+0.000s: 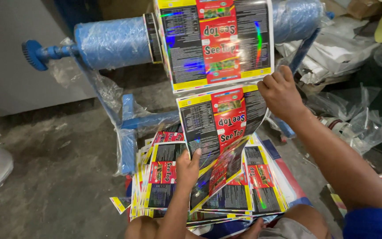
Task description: Manually separating printed labels from a roll using a small cutter.
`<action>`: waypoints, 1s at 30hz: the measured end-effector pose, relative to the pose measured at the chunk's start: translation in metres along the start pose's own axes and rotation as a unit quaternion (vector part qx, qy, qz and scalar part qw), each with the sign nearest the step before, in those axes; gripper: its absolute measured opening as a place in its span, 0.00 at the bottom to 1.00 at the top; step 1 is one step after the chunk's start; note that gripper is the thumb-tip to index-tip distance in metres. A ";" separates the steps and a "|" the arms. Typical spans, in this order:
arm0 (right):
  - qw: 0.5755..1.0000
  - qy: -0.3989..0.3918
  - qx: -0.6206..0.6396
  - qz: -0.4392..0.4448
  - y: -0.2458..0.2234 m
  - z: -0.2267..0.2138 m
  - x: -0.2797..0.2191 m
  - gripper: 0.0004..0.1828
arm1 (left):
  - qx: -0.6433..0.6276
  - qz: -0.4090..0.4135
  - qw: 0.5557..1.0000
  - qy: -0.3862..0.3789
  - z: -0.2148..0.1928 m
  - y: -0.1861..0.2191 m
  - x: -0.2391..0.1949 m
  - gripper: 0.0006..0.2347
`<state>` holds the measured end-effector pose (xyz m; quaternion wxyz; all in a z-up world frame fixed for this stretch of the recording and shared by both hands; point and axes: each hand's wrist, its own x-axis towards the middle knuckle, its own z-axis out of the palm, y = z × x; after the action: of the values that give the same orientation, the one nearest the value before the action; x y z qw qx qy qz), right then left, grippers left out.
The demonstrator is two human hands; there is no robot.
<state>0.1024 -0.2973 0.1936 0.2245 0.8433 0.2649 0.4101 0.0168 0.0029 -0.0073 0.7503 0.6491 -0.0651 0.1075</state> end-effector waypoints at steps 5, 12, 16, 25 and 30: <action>0.999 -0.013 -0.031 0.025 0.023 0.018 -0.024 0.04 | 0.085 -0.033 0.996 0.015 -0.002 0.014 -0.002 0.12; 0.995 -0.047 -0.039 0.075 0.051 0.033 -0.054 0.11 | 0.049 -0.005 0.999 0.022 -0.014 -0.016 -0.004 0.11; 0.960 -0.050 0.068 0.266 0.062 0.050 -0.097 0.11 | 0.100 -0.114 0.982 0.114 -0.061 -0.063 -0.023 0.11; 0.390 0.163 0.714 0.558 -0.033 0.150 -0.353 0.10 | -0.073 -0.244 0.845 0.470 -0.094 -0.170 -0.097 0.16; 0.203 0.210 0.791 0.538 -0.131 0.203 -0.467 0.10 | -0.174 -0.273 0.769 0.551 -0.096 -0.333 -0.114 0.16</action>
<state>-0.0114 -0.5252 -0.2661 -0.8977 0.4050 -0.0288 0.1712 -0.0159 0.0442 -0.3679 0.7548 0.3274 0.5221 0.2245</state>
